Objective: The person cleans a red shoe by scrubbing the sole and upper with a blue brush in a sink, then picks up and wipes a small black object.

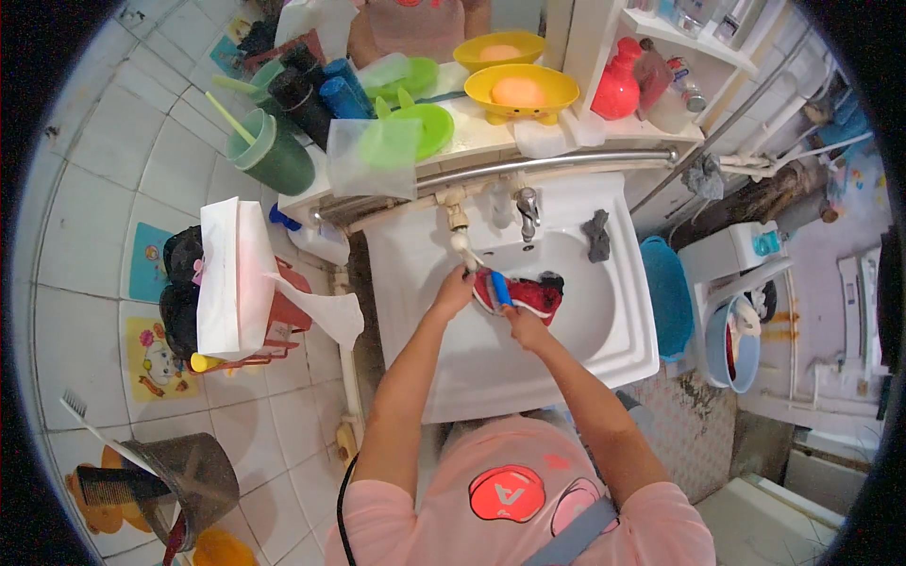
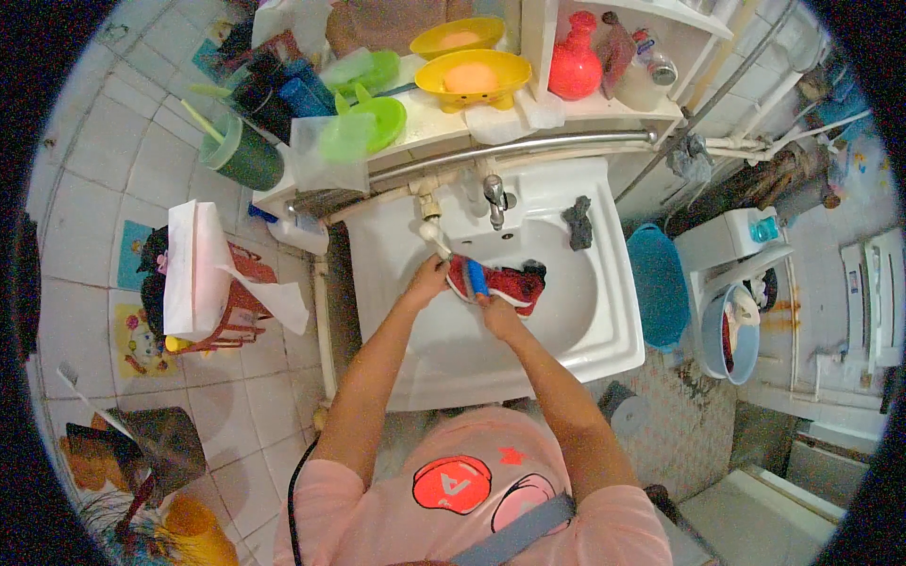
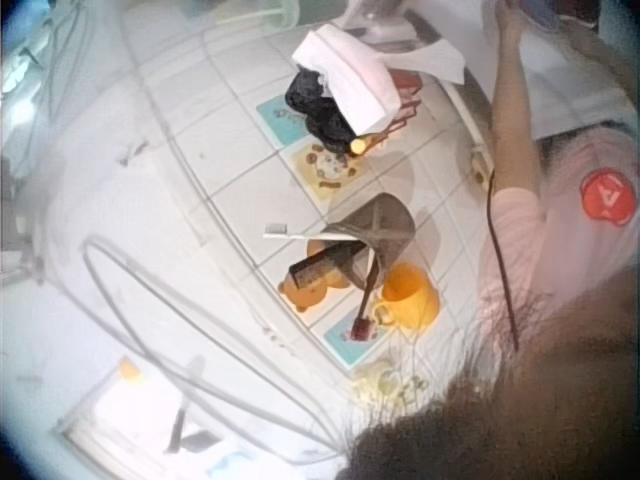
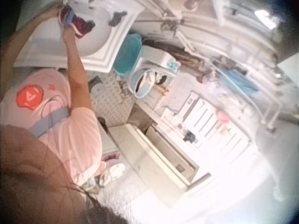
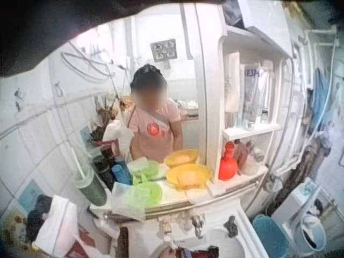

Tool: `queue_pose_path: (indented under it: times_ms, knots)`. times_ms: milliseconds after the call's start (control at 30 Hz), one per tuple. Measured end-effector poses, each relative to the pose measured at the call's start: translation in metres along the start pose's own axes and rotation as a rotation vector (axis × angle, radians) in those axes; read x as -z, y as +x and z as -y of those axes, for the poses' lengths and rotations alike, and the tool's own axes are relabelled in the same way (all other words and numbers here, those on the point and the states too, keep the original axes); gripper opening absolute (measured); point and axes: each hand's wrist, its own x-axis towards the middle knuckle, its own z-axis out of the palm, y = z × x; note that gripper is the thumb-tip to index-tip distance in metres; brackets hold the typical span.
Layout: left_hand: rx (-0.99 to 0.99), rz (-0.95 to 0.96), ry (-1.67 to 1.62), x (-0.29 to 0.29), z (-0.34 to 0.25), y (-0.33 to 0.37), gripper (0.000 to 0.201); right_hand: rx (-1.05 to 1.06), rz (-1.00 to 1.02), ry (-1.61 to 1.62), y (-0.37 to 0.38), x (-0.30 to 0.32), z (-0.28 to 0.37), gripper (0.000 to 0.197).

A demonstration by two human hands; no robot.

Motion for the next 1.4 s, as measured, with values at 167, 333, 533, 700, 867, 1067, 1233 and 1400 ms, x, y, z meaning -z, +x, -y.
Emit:
queue_pose_path:
  times_ms: [167,333,533,700,867,1067,1233,1400]
  knots:
    - [-0.074,-0.061,-0.06,-0.015,0.001,0.0,0.029,0.118,-0.122,0.051,-0.003,-0.01,-0.012,0.051]
    - [-0.105,-0.083,-0.035,-0.007,0.022,0.01,0.03,0.057,-0.014,-0.034,-0.006,0.009,0.013,0.047]
    - [-0.206,-0.057,0.178,-0.015,0.004,0.002,0.026,0.059,-0.049,-0.067,-0.003,0.015,-0.005,0.047]
    - [-0.169,-0.133,0.353,-0.026,-0.024,-0.01,0.024,-0.012,-0.049,0.111,-0.013,0.011,-0.001,0.045]
    - [-0.117,-0.111,0.199,-0.012,-0.005,-0.007,0.023,-0.035,0.062,0.13,-0.023,0.011,0.026,0.045]
    - [-0.204,-0.132,0.229,-0.015,0.002,-0.002,0.025,-0.067,-0.02,0.126,-0.017,0.011,0.017,0.043]
    - [-0.141,-0.131,0.294,-0.02,-0.021,-0.013,0.026,-0.03,0.003,0.122,-0.021,0.019,0.011,0.041]
    - [0.031,-0.015,0.015,-0.031,-0.029,-0.006,0.026,0.103,-0.103,0.102,0.002,0.002,-0.024,0.043]
